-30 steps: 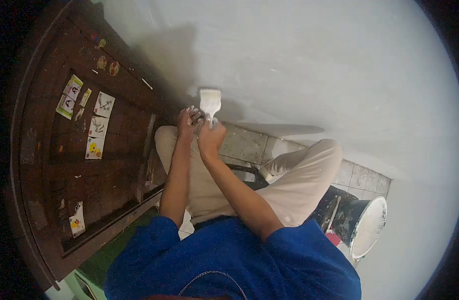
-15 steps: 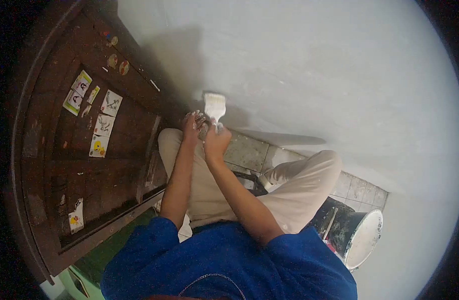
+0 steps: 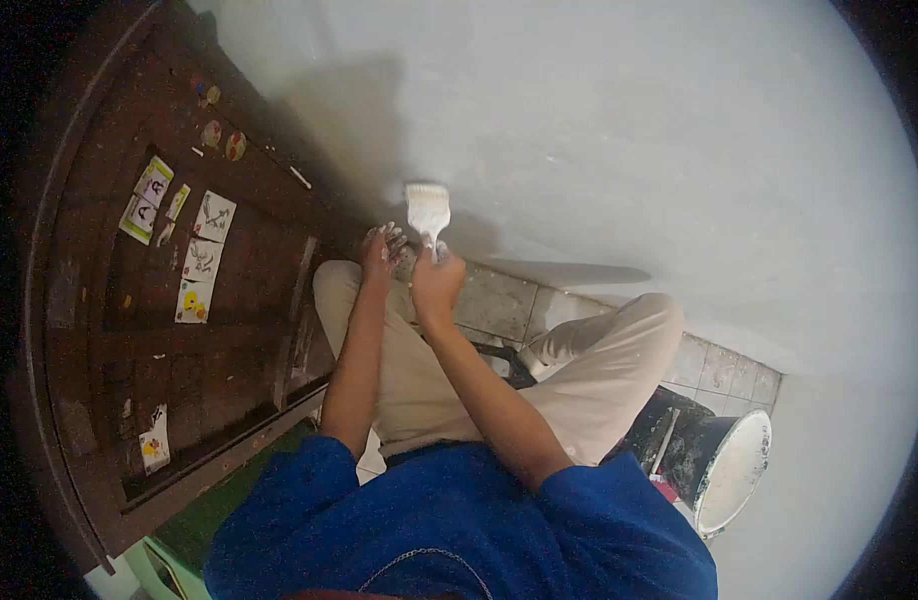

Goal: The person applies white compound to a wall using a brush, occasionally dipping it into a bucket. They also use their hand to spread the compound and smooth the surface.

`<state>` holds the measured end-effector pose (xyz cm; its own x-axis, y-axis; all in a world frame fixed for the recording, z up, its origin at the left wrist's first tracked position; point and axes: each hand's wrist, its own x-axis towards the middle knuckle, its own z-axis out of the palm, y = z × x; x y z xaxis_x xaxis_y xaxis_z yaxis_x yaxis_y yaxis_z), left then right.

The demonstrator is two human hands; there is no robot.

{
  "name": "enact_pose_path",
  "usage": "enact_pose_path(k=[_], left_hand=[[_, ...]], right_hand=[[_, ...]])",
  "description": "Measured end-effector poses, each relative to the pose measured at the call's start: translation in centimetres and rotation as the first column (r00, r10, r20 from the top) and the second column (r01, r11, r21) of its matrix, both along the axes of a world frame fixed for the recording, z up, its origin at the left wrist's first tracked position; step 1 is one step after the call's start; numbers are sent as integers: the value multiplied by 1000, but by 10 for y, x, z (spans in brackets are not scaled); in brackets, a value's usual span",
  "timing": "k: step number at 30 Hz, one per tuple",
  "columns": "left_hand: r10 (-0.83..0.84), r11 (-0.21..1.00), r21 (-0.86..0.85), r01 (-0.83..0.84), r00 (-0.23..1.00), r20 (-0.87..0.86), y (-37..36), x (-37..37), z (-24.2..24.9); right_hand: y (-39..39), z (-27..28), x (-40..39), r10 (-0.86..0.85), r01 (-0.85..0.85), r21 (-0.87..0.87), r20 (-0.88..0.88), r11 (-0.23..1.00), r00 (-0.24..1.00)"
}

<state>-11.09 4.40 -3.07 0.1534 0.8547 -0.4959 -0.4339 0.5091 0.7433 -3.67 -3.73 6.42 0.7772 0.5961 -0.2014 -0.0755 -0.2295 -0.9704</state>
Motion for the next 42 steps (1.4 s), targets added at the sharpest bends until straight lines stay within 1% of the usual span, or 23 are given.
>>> enact_pose_path(k=[1,2,3,5,8,10,11,12,14,16,17,18,19,21,22,25,28,31,34,36,37,40,42], left_hand=[[-5,1000,28,5,1000,16,1,2,-3],[-6,1000,14,6,1000,4,3,6,-1],[-7,1000,-3,7,1000,-12,2,7,2],[-1,1000,-18,0,1000,-24,-1,4,0],[5,1000,0,-5,1000,-10,2,4,-3],[4,1000,-13,-4,999,-33,0,2,-2],[-9,1000,-20,9,999,-42,0,1,-1],[-25,999,-24,24,998,-51,-1,1,0],[-39,999,-27,38,998,-39,1,5,-2],[-24,999,-24,24,1000,0,4,8,-17],[-30,999,-17,30,999,-19,7,10,-16],[-36,999,-14,35,998,-43,7,10,-15],[-42,999,-21,40,997,-70,3,9,-15],[-40,999,-3,40,998,-42,-6,2,-10],[-38,999,14,38,999,-22,-4,3,-7],[-40,998,-55,36,997,-73,2,4,-14],[-45,999,-23,43,997,-62,-1,5,-12],[-49,998,-36,48,998,-26,1,8,-10],[-52,998,-30,49,995,-86,0,13,-2],[-55,998,-3,55,996,-72,2,12,-4],[-57,998,3,57,996,-70,0,11,-2],[-10,1000,-12,9,993,-115,-2,9,8],[-34,999,8,35,996,-86,1,1,2]], right_hand=[[4,-28,4,-33,33,-65,9,997,999],[9,-42,8,-66,68,-127,16,990,998],[13,-37,12,-53,50,-97,-20,994,998],[15,-14,21,-18,13,-54,-97,998,995],[8,31,21,59,-28,146,-211,989,976],[-1,64,15,63,-33,168,-179,985,982],[-6,71,12,66,-36,182,-163,983,984],[-12,60,9,62,-47,150,-96,988,993],[-18,17,6,52,-57,96,54,994,997],[-13,-21,5,6,0,-55,107,998,994],[-10,-30,5,-14,31,-132,128,991,992],[-8,-29,12,31,-1,-210,140,978,990],[-2,-22,18,10,4,-152,85,988,996],[8,-3,28,-28,27,-44,-24,999,999],[7,17,27,-21,24,26,-109,999,994],[-6,71,17,22,10,214,-149,977,989],[-15,107,14,0,25,296,-86,955,996],[-25,81,16,14,5,213,-87,977,996],[-42,21,21,-16,30,73,-177,997,984],[-49,-27,27,-53,42,-65,-189,997,981],[-55,-33,25,-73,46,-141,-198,989,978],[-56,-42,26,-83,23,-205,-287,979,954],[-43,-66,29,-70,27,-265,-152,964,986]])
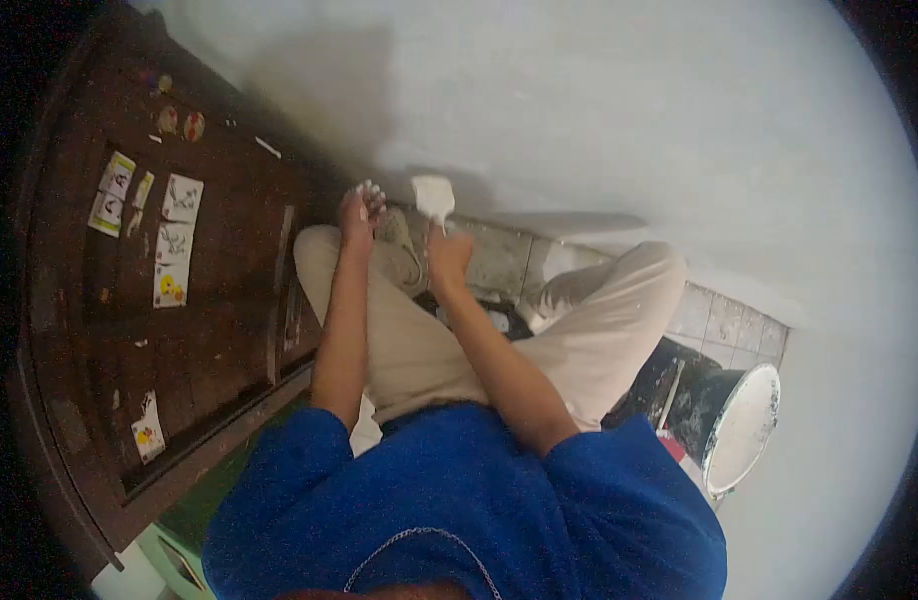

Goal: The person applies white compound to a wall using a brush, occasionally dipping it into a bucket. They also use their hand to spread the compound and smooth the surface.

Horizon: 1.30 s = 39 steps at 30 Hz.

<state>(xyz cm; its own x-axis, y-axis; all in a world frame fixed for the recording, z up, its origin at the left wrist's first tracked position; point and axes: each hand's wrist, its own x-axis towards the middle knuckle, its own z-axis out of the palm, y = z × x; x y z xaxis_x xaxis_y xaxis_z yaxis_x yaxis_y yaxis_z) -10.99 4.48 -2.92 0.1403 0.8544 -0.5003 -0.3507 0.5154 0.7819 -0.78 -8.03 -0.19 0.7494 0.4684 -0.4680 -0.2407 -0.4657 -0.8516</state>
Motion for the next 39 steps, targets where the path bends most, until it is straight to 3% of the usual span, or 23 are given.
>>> enact_pose_path(k=[2,4,7,10,13,16,19,21,25,28,32,35,39], left_hand=[[23,1000,5,-23,999,23,1,-6,-4],[100,995,-2,-100,994,47,3,-7,0],[101,994,23,-105,984,146,3,-17,-10],[103,994,26,-109,979,177,1,-18,-2],[104,995,2,-105,989,102,1,-12,8],[90,995,28,-92,992,83,-1,-8,12],[89,996,19,-90,994,64,-1,-7,15],[88,996,22,-90,994,64,-1,-10,13],[99,995,13,-100,994,54,1,-11,9],[85,996,29,-88,992,91,0,-14,6],[54,998,32,-57,995,80,0,-8,6],[51,998,31,-54,995,89,-2,-9,7],[79,997,-1,-79,994,81,0,-12,9]], right_hand=[[16,54,-3,-13,44,216,-144,975,990],[41,56,4,18,-22,233,19,972,1000],[44,111,6,57,16,394,-173,919,983],[29,139,-4,79,-56,397,-41,916,996],[19,126,-10,78,-63,314,-37,947,996],[25,74,-10,13,15,218,-130,976,991],[35,57,-1,68,-66,73,-21,995,997],[42,60,7,85,-72,168,-68,983,994],[44,135,2,122,-4,415,-259,910,958],[31,157,-12,153,-55,484,-166,873,974],[35,119,-22,150,-72,331,-216,941,965],[66,57,-16,112,-112,181,13,977,994],[72,134,-1,168,-121,387,-92,914,981]])
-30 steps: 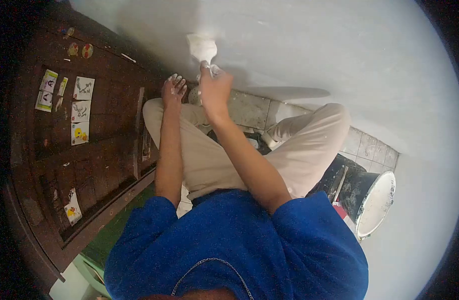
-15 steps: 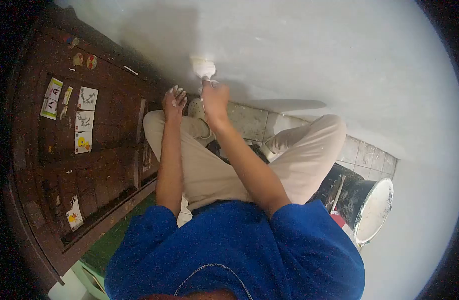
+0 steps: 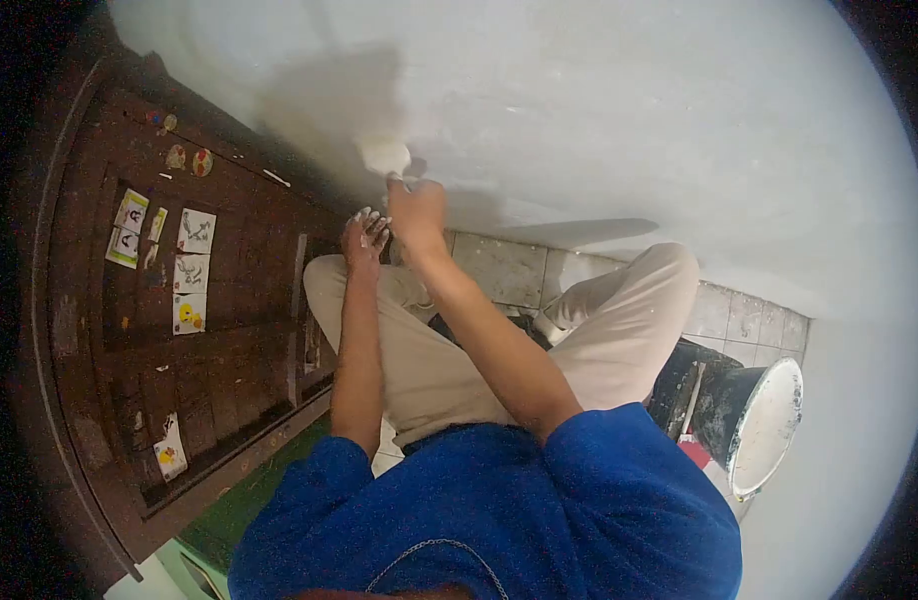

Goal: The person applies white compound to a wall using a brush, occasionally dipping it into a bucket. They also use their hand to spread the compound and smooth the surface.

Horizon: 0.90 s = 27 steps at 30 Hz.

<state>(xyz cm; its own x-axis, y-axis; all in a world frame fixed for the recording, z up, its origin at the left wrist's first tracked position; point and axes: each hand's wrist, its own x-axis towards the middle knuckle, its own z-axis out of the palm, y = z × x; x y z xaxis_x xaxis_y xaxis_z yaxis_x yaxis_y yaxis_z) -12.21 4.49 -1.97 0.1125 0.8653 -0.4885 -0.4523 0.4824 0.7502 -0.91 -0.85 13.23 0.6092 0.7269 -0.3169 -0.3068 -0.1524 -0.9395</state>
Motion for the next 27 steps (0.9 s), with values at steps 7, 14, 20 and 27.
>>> enact_pose_path(k=[7,14,20,27], left_hand=[[-26,1000,-17,24,996,-86,0,8,7],[-112,992,56,114,993,-36,-7,10,2],[-144,988,53,148,987,-69,-5,3,-7],[-157,986,45,161,984,-81,-7,11,-6]], right_hand=[[-40,44,7,43,-41,116,-11,992,999],[-83,-90,21,-66,102,-260,143,960,988],[-69,37,30,-113,112,64,11,992,994],[-71,-36,29,-84,97,-85,137,992,987]])
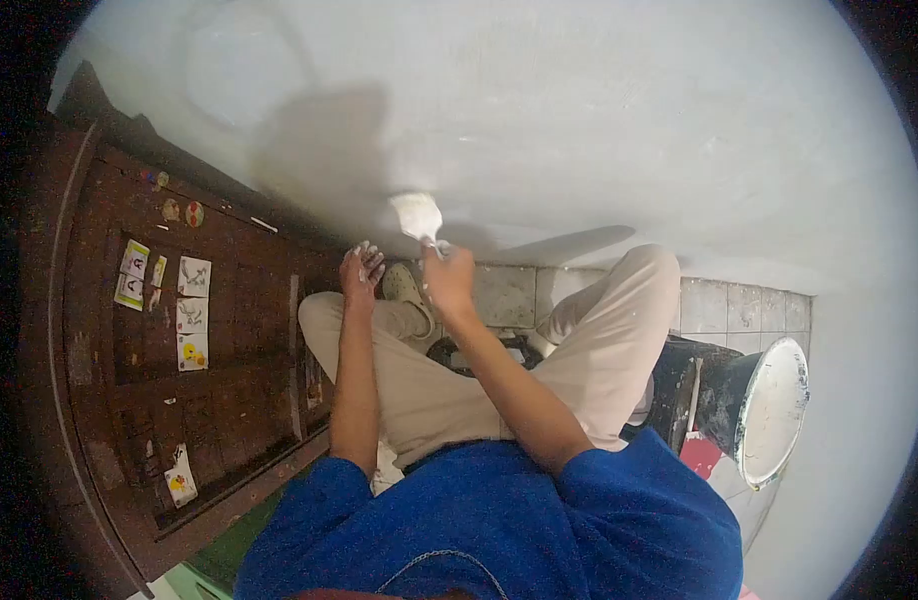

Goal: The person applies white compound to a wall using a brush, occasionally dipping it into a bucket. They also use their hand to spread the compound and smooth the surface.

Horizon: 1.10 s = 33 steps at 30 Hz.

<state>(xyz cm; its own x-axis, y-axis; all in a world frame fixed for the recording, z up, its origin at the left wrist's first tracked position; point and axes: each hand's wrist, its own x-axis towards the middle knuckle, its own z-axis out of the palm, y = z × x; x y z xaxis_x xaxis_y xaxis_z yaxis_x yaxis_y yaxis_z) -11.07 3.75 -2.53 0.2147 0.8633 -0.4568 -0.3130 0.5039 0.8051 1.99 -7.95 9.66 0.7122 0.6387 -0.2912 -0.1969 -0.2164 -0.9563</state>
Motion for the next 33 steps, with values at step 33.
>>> enact_pose_path(k=[33], left_hand=[[-199,973,79,218,960,-199,-6,17,1]], right_hand=[[-27,44,24,-182,153,102,415,983,891]])
